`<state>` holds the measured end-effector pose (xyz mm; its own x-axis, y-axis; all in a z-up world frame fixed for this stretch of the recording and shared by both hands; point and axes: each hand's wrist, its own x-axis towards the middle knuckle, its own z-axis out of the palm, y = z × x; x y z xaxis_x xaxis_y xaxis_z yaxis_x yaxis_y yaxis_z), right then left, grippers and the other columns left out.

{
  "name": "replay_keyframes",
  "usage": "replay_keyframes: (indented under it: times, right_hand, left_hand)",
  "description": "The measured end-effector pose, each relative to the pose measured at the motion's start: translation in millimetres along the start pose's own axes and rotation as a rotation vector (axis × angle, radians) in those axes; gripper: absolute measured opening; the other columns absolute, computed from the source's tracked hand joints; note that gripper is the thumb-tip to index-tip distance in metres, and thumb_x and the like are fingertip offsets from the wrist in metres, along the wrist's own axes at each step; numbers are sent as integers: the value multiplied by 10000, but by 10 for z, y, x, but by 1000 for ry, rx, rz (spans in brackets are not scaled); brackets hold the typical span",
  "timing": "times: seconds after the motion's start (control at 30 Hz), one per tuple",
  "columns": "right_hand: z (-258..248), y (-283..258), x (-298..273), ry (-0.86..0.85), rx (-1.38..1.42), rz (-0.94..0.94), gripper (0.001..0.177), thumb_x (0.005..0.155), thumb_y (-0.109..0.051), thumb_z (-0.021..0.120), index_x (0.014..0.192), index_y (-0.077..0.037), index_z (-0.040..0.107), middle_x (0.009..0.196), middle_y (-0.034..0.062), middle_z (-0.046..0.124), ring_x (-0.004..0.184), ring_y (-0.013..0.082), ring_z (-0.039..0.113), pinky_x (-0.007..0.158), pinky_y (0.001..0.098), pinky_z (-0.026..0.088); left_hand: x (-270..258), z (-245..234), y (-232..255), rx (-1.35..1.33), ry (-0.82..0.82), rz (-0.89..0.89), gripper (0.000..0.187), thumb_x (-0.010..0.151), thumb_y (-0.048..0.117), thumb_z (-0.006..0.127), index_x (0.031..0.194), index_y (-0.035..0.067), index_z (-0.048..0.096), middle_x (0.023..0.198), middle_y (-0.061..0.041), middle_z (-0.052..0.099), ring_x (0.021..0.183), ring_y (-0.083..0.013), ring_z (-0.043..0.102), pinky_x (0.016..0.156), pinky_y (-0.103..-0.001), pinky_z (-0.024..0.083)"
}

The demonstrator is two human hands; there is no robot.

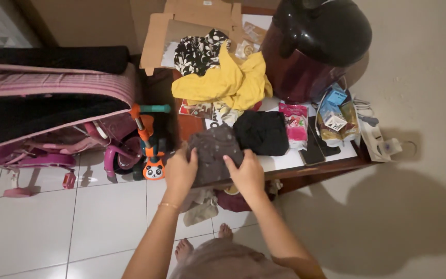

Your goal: The person is folding various items of clothing on a table.

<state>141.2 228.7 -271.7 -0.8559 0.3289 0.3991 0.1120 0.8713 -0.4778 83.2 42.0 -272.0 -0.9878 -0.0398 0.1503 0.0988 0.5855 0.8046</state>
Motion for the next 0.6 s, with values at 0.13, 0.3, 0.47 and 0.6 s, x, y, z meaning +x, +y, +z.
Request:
replay_keyframes:
  times: [0.13,0.3,0.47,0.6]
  right_hand:
    - [-142,-56,123,-77,34,93,606,849,-524,767,975,62,676,943,275,704,898,462,678,774,491,537]
    - [-275,-383,393,-448,627,149,452,894,-412,689,1105,-19,755,895,109,786,817,209,761,750,338,574]
    - [-409,-450,614,-501,933,33,395,944,-277,726,1221,2,686,1006,50,770,865,119,689,800,321,586]
    - [-967,-55,900,-323,953,-73,418,961,-270,727,1278,-14,635,1178,51,722,1067,132,665,961,305,545]
  left_hand:
    - [-82,64,-72,63,-6,-45,354,953,366,621,1041,39,726,866,-259,725,832,-472,683,747,-550,521]
    - [-129,28,-72,-21,53,-68,377,961,352,668,914,-22,682,735,-249,681,715,-454,666,652,-493,515]
    - [-54,-46,108,-141,84,-23,354,1009,317,645,992,-36,641,870,-231,702,794,-399,687,711,-446,525]
    - [294,5,643,-750,-15,194,583,1012,329,663,1378,-77,460,1403,-205,565,1316,-285,536,1084,-362,402]
